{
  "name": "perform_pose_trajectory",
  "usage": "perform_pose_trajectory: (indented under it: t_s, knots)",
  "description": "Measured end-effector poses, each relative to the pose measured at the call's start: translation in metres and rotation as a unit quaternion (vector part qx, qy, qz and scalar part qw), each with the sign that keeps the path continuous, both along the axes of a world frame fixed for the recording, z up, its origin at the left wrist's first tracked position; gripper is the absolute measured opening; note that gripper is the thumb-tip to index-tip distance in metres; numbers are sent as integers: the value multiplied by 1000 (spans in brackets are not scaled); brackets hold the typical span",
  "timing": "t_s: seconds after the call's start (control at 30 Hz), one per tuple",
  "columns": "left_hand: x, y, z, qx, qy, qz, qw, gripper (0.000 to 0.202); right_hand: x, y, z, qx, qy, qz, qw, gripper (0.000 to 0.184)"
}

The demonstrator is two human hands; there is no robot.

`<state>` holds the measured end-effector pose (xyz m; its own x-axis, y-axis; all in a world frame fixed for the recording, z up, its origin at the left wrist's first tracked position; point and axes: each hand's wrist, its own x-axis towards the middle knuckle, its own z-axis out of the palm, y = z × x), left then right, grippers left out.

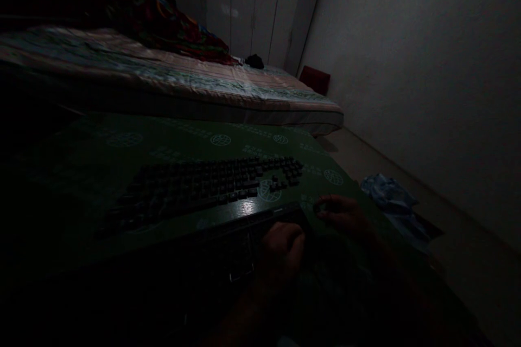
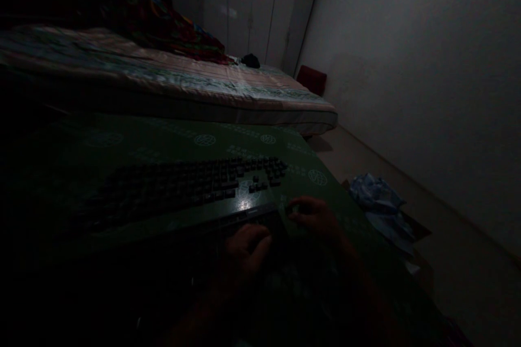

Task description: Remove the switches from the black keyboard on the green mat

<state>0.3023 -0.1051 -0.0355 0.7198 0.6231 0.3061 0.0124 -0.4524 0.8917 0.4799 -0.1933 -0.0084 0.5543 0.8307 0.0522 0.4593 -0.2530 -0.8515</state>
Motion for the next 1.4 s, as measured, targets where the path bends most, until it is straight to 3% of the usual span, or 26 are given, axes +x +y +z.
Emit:
perform_pose_trajectory:
  t_s: [0.13, 0.3, 0.63, 1.4]
  knots:
    - [0, -3, -8, 170, -56, 4, 984, 15, 42, 30, -11, -29, -12, -24, 999, 28]
    - [1, -4, -16, 239, -68, -12, 969, 14, 78, 63, -29, -45, -39, -20, 998, 25]
    - [0, -4, -23, 254, -53, -34, 965, 13, 99, 94, -47, -54, -53, 4, 997, 26]
    - [0, -5, -22, 253, -47, -38, 965, 14, 102, 98, -48, -67, -53, 23, 996, 30]
